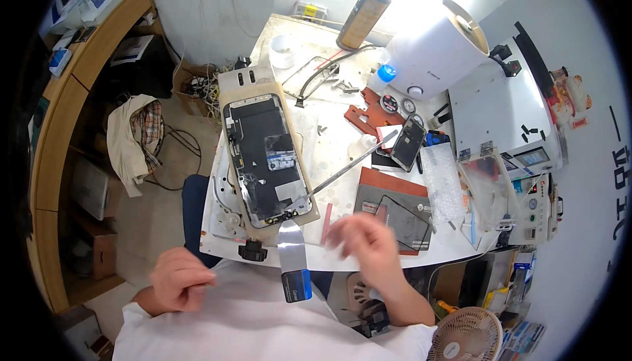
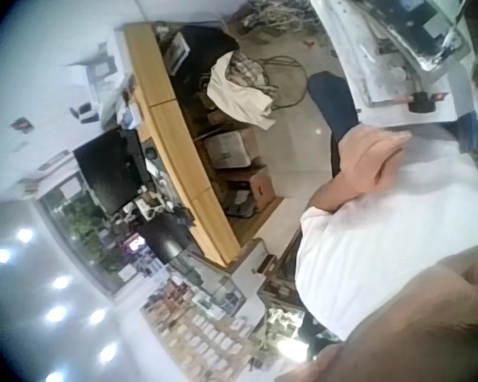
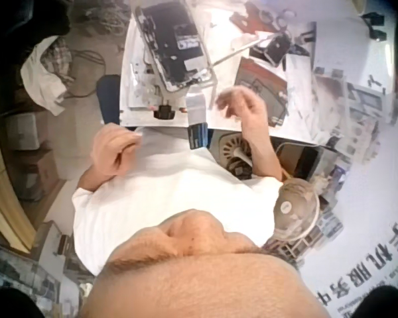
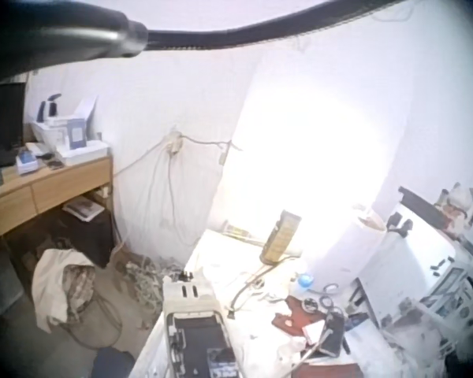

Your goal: The person repairs a disassembled smartphone by cleaning the internal frame and applying adhesive. They use a plastic card to scrape residue from the edges and a small bottle to apply a liquid adhesive to the screen area. The device is held in a clamp on a cluttered workbench.

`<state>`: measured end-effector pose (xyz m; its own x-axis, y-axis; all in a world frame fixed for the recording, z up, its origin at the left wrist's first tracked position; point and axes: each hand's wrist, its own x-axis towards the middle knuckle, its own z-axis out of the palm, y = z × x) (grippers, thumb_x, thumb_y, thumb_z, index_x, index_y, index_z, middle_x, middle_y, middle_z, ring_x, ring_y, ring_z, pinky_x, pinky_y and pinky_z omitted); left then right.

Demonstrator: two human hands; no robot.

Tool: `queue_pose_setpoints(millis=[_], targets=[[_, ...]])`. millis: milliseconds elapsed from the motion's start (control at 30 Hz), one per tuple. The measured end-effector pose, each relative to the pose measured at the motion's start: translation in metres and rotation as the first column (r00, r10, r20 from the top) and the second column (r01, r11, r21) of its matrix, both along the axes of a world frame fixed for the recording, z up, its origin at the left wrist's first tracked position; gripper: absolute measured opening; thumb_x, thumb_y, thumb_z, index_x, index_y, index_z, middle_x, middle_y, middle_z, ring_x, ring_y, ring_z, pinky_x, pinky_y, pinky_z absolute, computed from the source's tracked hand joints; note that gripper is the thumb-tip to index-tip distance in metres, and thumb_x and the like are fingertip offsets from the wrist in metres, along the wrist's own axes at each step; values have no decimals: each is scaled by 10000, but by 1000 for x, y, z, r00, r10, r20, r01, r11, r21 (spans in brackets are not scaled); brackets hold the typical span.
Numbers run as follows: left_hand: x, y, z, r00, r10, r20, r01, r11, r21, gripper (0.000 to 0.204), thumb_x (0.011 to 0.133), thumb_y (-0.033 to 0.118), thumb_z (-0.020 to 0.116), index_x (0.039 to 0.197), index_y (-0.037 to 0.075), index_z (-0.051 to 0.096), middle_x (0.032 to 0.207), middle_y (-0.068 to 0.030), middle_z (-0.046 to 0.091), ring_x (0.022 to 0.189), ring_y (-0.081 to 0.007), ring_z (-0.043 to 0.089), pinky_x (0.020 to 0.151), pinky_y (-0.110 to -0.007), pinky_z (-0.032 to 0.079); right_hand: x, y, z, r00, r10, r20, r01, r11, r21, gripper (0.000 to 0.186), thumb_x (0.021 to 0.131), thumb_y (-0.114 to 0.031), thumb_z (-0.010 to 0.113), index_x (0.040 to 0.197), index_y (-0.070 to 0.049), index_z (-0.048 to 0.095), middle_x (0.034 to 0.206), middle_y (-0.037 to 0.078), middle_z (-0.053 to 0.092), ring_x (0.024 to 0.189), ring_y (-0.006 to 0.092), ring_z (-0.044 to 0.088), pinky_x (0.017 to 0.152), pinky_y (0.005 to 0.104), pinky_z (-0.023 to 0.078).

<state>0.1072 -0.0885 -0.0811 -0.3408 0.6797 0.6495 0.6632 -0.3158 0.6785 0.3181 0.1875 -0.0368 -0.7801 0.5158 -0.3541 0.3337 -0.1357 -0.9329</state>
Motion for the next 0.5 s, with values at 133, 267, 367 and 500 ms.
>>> queue_pose_setpoints(millis=[133, 267, 367, 500], targets=[[0, 49, 29, 896, 97, -432, -111, 994, -7, 307, 783, 113, 795, 1090, 110, 784, 1019, 32, 696, 816, -131, 611, 684, -284, 446, -23, -42, 24, 979, 177, -97, -200, 922, -331, 344, 1107, -254, 550, 1257, 42, 643, 1084, 69, 725, 965, 75, 639, 801, 245, 531], [9, 70, 29, 769, 201, -607, -183, 979, 93, 303, 840, 171, 760, 1141, 161, 794, 1126, 81, 665, 943, -103, 551, 788, -280, 414, -36, -47, 26, 987, 143, -78, -155, 971, -180, 284, 1099, -231, 573, 1118, 35, 669, 906, 0, 676, 821, 31, 568, 678, 205, 459], [17, 76, 21, 758, 280, -589, -244, 959, 142, 320, 813, 180, 763, 1131, 167, 804, 1144, 74, 649, 977, -113, 520, 803, -282, 400, -38, -47, 29, 992, 112, -52, -115, 992, -57, 268, 1097, -203, 572, 1014, 32, 673, 793, -43, 610, 712, 10, 489, 582, 205, 382], [21, 77, 16, 786, 268, -557, -243, 963, 121, 337, 784, 179, 771, 1118, 164, 808, 1136, 66, 639, 983, -116, 505, 801, -289, 386, -43, -47, 29, 997, 73, -40, -74, 996, -40, 297, 1090, -198, 585, 904, 20, 663, 699, -61, 546, 634, 13, 434, 518, 231, 335]])
